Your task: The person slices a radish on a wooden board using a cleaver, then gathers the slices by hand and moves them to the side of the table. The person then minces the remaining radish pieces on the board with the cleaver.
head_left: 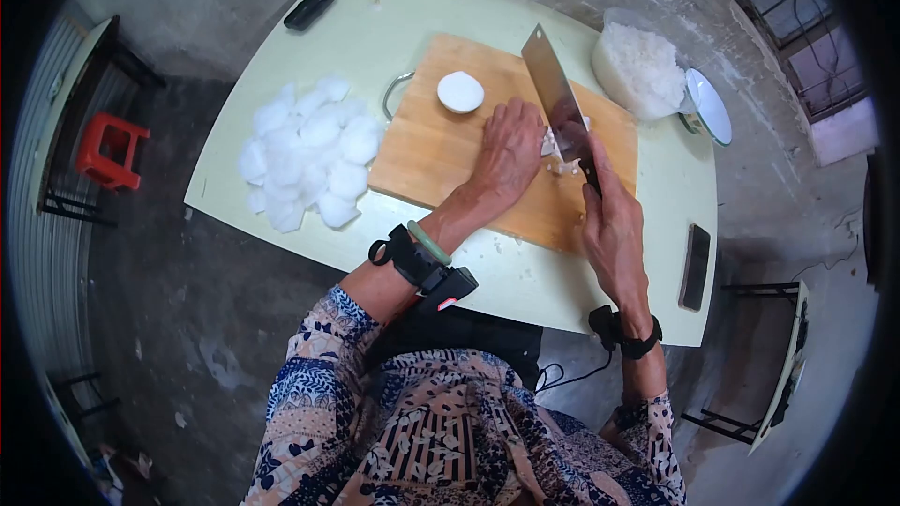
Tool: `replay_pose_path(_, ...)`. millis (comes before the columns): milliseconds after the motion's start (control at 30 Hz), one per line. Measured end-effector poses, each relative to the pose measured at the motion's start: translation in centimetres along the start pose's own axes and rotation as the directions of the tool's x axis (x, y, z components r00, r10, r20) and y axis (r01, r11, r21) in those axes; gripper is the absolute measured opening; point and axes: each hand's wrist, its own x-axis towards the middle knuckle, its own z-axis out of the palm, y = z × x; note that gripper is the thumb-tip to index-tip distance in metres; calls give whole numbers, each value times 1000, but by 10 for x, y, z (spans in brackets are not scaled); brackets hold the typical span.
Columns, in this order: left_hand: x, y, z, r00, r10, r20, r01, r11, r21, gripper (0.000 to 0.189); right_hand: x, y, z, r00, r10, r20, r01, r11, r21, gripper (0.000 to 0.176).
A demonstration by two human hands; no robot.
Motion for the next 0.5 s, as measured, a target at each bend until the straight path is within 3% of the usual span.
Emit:
replay_pose_path(100, -3, 2, -4, 999, 36, 14, -37, 998, 50, 8, 1, 0, 4, 996, -61, -59, 62, 998, 12, 73)
replay_pose_path(167, -3, 1, -3, 997, 79, 6, -79, 991, 112, 7, 0, 5, 10, 999, -18, 47, 20, 998, -56, 75)
replay_pose_path(333, -2, 0, -4, 996, 82, 41, -87, 990, 113, 10, -1, 4, 9, 999, 2, 51, 3, 996, -89, 74)
replay_pose_path(400, -1, 2, -14, 995, 89, 50, -93, 992, 87, 14, 0, 10, 6, 999, -32, -3, 32, 997, 67, 71)
replay_pose_path(500, -2, 6, -28, 992, 33, 119, -47, 992, 117, 25, -2, 0, -5, 1000, 18, -25, -16, 996, 93, 69)
